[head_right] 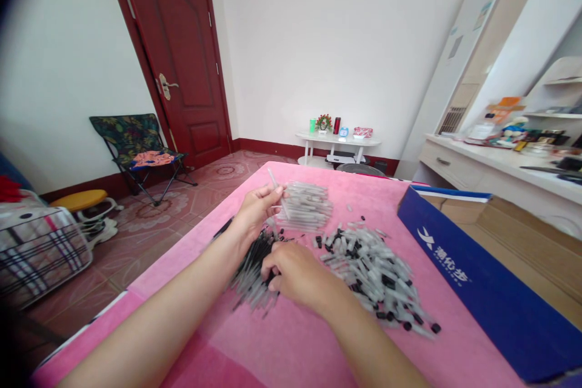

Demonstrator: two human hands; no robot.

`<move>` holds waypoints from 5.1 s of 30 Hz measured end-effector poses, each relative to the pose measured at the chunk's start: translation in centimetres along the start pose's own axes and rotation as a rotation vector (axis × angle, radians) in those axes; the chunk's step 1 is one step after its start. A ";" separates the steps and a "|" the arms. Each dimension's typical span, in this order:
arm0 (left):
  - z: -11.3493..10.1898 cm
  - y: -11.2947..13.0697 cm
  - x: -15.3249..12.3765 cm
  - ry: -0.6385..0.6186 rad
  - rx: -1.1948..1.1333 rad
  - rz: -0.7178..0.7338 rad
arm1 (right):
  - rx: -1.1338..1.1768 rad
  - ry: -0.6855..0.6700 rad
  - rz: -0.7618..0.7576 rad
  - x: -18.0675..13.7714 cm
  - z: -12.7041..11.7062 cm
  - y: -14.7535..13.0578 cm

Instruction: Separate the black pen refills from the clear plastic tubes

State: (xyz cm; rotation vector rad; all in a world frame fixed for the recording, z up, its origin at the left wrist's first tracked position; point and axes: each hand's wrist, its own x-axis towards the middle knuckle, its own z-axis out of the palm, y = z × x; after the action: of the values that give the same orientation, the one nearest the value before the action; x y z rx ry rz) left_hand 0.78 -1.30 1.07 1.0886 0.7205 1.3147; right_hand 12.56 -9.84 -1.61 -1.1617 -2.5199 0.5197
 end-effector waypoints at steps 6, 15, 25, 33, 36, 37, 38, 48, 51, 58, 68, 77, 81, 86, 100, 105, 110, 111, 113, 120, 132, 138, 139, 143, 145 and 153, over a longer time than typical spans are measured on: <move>0.0 0.2 -0.1 0.059 -0.175 -0.071 | -0.049 -0.026 -0.051 0.1 0.5 -0.7; -0.2 -0.7 0.6 0.218 -0.558 -0.195 | 0.290 0.677 0.071 -0.6 -5.8 -1.4; 1.6 -2.1 -0.3 0.212 -0.697 -0.322 | 0.220 1.380 0.013 -2.3 -8.2 -2.8; 2.3 -2.1 -0.8 0.207 -0.721 -0.355 | 0.152 1.363 -0.008 -2.0 -7.1 -2.6; 2.5 -1.9 -1.1 0.186 -0.731 -0.370 | 0.120 1.332 -0.034 -2.0 -6.8 -2.3; 2.6 -1.8 -1.2 0.178 -0.731 -0.372 | 0.098 1.326 -0.038 -1.9 -6.7 -2.2; 2.7 -1.8 -1.3 0.171 -0.729 -0.375 | 0.067 1.323 -0.041 -1.9 -6.6 -2.1; 3.3 -1.1 -1.7 0.141 -0.810 -0.363 | 0.071 0.982 0.068 -1.4 -6.7 -0.5; 2.8 -0.5 -1.3 0.206 -0.876 -0.308 | 0.006 0.875 0.189 -1.3 -6.6 1.1; 2.4 0.1 -0.9 0.262 -0.921 -0.251 | -0.413 0.274 0.552 -1.4 -4.7 5.2; 2.5 0.0 -1.0 0.260 -0.896 -0.257 | -0.497 0.222 0.613 -1.5 -2.1 6.7; 2.8 -1.1 -1.3 0.213 -0.692 -0.219 | 0.086 0.602 0.533 -1.0 -4.4 5.7; 2.8 -1.6 -1.5 0.179 -0.626 -0.184 | 0.736 0.689 0.530 -0.9 -5.3 4.2; 2.9 -2.0 -1.7 0.136 -0.564 -0.141 | 0.924 0.733 0.481 -1.2 -5.9 3.7; 3.1 -1.8 -2.3 0.083 -0.471 -0.103 | 0.997 0.807 0.359 -1.1 -5.9 2.8; 3.2 -1.8 -2.4 0.081 -0.439 -0.096 | 1.108 0.779 0.396 -0.9 -5.5 2.6; 3.3 -1.9 -2.6 0.088 -0.395 -0.065 | 1.083 0.813 0.390 -0.8 -5.5 1.9; 3.3 -1.9 -2.6 0.087 -0.389 -0.056 | 1.079 0.813 0.387 -0.8 -5.5 1.8; 3.4 -1.9 -2.6 0.080 -0.376 -0.036 | 1.076 0.811 0.383 -0.8 -5.5 1.7; 3.5 -1.8 -2.8 0.076 -0.319 0.025 | 1.045 0.834 0.384 -0.6 -5.3 2.0; 3.8 -1.8 -2.9 0.083 -0.294 0.043 | 0.976 0.869 0.385 -0.5 -5.2 2.2; 3.7 -1.9 -2.9 0.085 -0.302 0.056 | 0.972 0.866 0.363 -0.5 -5.0 2.3; 3.7 -1.9 -2.9 0.083 -0.303 0.057 | 0.971 0.871 0.361 -0.5 -4.9 2.3; 3.8 -1.8 -3.0 0.090 -0.295 0.060 | 0.968 0.902 0.339 -0.4 -4.9 2.2; 3.8 -1.7 -3.0 0.096 -0.289 0.056 | 0.962 0.911 0.319 -0.4 -4.8 2.2; 3.9 -1.6 -3.2 0.098 -0.318 0.048 | 0.949 0.906 0.315 -0.3 -4.7 2.3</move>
State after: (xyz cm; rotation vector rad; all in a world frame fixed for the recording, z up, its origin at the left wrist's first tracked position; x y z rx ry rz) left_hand 4.44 -5.12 0.57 0.7933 0.5362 1.4743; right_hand 16.30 -7.80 1.49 -1.0294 -1.0989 0.8688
